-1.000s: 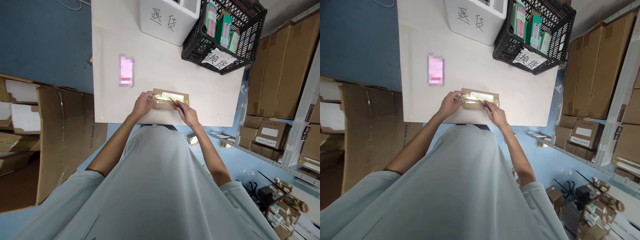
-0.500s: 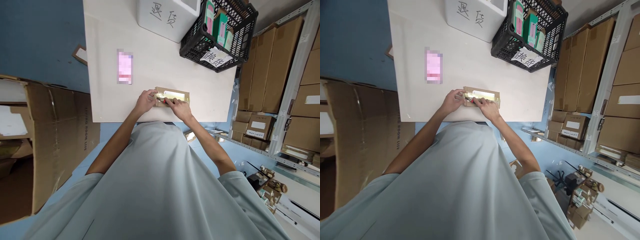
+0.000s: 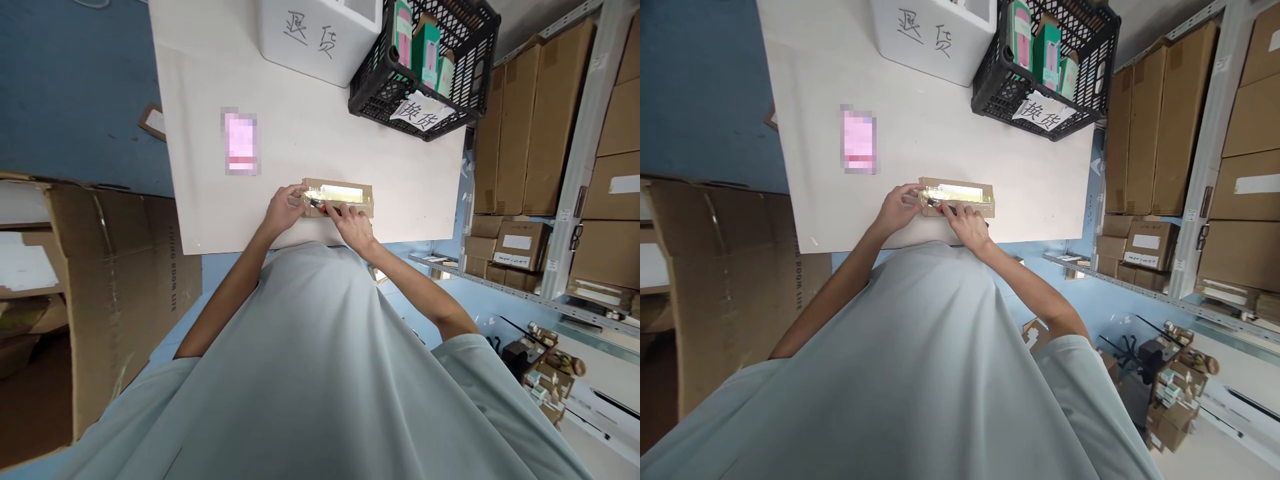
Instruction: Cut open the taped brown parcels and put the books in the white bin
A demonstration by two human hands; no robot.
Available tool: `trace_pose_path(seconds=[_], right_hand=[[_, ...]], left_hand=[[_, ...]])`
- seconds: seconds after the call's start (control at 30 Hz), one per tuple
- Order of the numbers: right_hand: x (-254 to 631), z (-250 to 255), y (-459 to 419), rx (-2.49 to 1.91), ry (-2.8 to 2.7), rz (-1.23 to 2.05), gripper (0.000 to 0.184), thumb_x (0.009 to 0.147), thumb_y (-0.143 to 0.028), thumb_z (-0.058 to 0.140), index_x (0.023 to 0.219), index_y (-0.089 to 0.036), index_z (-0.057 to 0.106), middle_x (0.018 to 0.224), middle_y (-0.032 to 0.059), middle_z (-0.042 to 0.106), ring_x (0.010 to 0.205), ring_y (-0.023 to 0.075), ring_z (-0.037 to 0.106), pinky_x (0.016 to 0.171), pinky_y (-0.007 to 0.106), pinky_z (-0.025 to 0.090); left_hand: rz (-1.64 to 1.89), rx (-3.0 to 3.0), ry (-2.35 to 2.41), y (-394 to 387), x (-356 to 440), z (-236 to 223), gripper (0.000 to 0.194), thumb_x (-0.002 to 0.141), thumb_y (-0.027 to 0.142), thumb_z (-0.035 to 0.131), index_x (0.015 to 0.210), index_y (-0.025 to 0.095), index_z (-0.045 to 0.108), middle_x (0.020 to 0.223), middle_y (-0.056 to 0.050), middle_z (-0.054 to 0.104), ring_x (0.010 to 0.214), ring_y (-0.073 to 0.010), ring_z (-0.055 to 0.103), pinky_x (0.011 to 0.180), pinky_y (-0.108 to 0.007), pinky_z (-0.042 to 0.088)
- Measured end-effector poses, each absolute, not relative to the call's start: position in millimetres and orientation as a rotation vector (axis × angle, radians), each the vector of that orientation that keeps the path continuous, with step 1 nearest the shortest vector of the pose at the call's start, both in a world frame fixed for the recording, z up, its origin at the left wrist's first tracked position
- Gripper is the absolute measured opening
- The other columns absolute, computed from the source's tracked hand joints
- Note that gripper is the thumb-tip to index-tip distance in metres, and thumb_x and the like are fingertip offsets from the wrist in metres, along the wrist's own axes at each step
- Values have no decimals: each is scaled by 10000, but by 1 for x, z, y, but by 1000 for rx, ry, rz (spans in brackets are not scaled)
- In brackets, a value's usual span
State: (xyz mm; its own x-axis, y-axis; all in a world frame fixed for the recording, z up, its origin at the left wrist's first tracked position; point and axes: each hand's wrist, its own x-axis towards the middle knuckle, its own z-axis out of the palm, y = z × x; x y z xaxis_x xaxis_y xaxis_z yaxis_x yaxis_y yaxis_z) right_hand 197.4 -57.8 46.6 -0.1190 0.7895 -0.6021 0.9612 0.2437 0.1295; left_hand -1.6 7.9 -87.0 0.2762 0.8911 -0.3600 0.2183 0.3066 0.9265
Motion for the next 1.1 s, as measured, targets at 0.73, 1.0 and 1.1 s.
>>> trace_pose_path(seconds=[0.73,1.0,1.1], right_hand=[[390,40,-108,1592,1931,-372,804,1066,0,409,1820,-276,376,1290,182,719,1080,282,641,792,356,455],[438,4,-113,1603,2117,-408,889,983,48,514,1787,-327,454,1227,141,734,1011,263,608,776,364,393],[453,-8,-119,1627,2168,-410,891,974,64,507,1773,-331,480,1189,127,742,979,248,603,758,357,378]], left_hand=[[584,1211,1426,-4,28,-61,518,829,346,778,1323,189,784,1384,-123,782,968,-214,769,926,-367,665],[549,1224,1607,-10,41,-49,522,817,367,788,1311,200,786,1383,-123,788,939,-204,769,867,-365,691],[534,1231,1653,-9,45,-44,511,823,344,779,1315,204,782,1377,-119,790,933,-195,765,855,-355,691]])
